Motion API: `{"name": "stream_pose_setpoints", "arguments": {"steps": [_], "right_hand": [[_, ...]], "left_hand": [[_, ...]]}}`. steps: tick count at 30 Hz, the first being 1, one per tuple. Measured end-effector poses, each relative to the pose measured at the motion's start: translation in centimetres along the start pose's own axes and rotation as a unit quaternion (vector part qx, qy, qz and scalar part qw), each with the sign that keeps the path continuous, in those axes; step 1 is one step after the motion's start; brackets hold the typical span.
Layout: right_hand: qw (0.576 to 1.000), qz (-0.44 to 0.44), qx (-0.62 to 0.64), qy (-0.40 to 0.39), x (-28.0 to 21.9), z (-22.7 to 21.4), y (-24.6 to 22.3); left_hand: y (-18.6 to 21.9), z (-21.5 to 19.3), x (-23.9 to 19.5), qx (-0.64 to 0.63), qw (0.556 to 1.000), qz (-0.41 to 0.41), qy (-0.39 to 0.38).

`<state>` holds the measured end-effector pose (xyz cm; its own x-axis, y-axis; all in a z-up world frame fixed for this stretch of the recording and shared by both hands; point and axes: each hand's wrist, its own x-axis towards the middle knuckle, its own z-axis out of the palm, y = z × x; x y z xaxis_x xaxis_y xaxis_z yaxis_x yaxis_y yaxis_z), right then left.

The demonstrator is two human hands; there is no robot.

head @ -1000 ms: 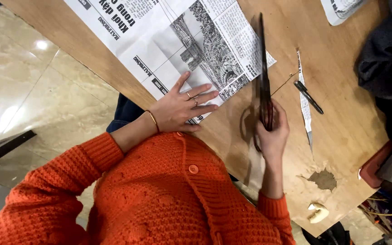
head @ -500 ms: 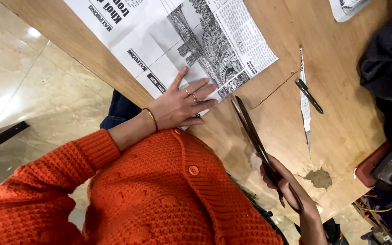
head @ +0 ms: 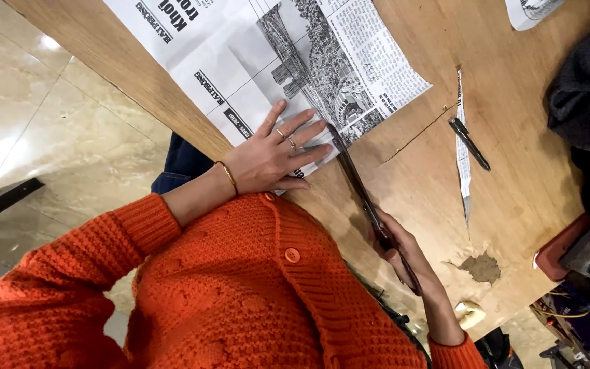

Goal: Marking lines on newspaper with a pen and cutting it into strips using scissors on a wooden table.

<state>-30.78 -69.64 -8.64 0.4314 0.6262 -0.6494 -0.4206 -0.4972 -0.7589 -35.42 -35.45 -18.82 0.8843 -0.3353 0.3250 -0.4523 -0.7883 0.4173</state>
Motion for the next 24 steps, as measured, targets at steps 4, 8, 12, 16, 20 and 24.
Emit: {"name": "stream_pose_setpoints", "arguments": {"steps": [4,8,12,16,20,24], "right_hand": [[1.0,-0.009,0.015,0.004,0.0,-0.4,2.5],[1.0,-0.008,0.017,0.002,0.0,-0.3,3.1],[1.0,0.007,0.015,-0.002,0.1,1.1,-0.2],[1.0,-0.002,0.008,-0.004,0.2,1.2,0.8],[1.0,-0.008,0.015,-0.002,0.2,0.9,2.4],[0.999,-0.003,0.032,-0.003,0.4,1.0,1.5]], "left_hand": [[0.0,-0.1,0.0,-0.004,1.0,-0.001,-0.001],[0.0,0.2,-0.1,-0.004,1.0,-0.004,-0.001],[0.0,0.0,-0.1,-0.009,1.0,-0.005,-0.001],[0.0,0.0,0.0,0.006,1.0,-0.003,-0.002],[0.0,0.0,0.0,0.006,1.0,-0.002,0.006],[0.0,0.0,0.0,0.004,1.0,0.0,0.008]]}}
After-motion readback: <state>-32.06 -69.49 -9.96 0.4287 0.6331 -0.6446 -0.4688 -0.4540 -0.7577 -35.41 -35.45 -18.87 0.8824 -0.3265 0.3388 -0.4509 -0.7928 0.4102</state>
